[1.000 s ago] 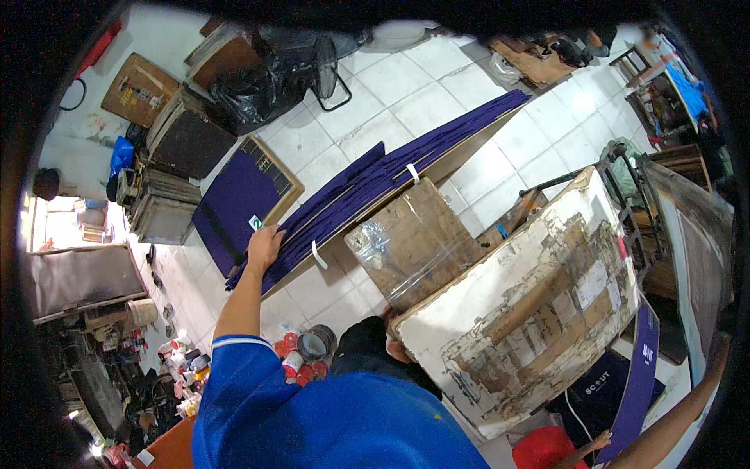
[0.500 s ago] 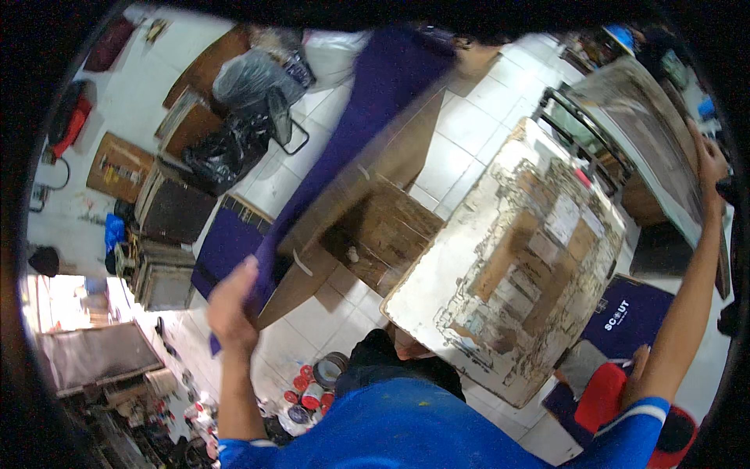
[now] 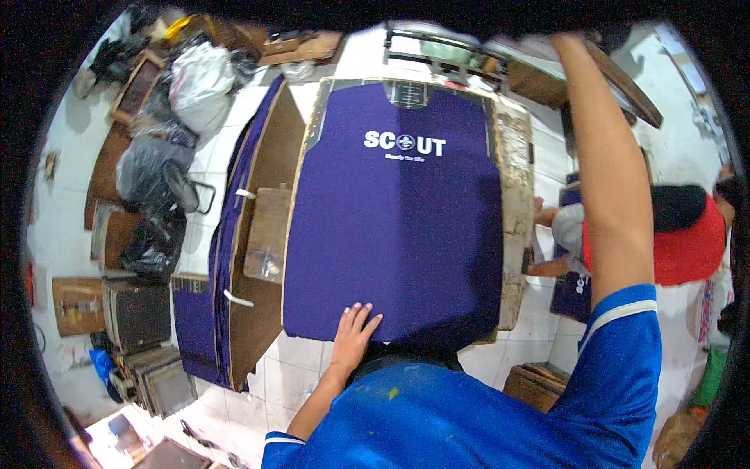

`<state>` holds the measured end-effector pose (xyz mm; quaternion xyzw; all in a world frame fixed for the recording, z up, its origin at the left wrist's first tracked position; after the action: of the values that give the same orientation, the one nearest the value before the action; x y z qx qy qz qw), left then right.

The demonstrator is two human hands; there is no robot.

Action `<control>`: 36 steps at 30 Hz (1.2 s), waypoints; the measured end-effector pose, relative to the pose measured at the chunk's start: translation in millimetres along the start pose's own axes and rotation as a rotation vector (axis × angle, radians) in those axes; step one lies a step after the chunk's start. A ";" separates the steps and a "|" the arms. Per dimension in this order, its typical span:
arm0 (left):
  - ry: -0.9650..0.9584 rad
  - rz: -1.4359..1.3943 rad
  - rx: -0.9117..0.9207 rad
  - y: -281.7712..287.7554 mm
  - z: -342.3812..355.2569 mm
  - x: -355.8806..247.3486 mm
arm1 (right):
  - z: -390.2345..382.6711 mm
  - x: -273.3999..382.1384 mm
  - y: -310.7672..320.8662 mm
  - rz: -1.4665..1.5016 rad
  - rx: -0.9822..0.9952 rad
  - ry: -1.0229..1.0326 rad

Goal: The person repeatedly places a purple tote bag under a screen printing frame, uses a squeegee to apply white ink, then removes and stacks the printed bag. The process is repeated multiple times in a workshop setting.

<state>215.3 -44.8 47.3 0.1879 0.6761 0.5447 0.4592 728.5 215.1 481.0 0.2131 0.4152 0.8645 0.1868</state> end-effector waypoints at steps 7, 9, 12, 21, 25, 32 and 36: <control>0.832 -0.108 -0.490 57.4 -27.0 182.1 | -21.8 12.9 7.9 0.051 0.062 -0.043; 1.006 -0.313 -0.399 53.2 -32.8 211.5 | -21.1 12.0 8.2 0.050 0.022 -0.018; 0.932 -0.070 -0.394 70.3 -30.5 201.1 | -17.7 9.2 7.7 0.049 -0.017 -0.001; 0.868 -0.043 -0.352 58.8 12.5 175.2 | 8.9 9.8 3.6 0.123 0.067 0.051; 0.754 -0.175 -0.031 54.6 33.5 178.0 | 19.4 6.4 4.9 0.110 -0.002 0.054; 0.803 -0.263 0.151 43.8 30.1 167.3 | 33.5 10.1 3.6 0.118 0.029 0.014; 0.846 -0.295 0.116 36.7 28.3 157.5 | 41.5 11.6 3.6 0.089 0.040 0.001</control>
<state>149.7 102.3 15.6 -0.1244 0.8534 0.4633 0.2039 740.0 245.3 509.8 0.2348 0.4226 0.8635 0.1436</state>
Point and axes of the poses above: each hand's wrist, its own z-axis towards the middle knuckle, its own y-axis out of the back of the hand, x = y × z, the point moved 8 cm from there along z, towards the middle knuckle
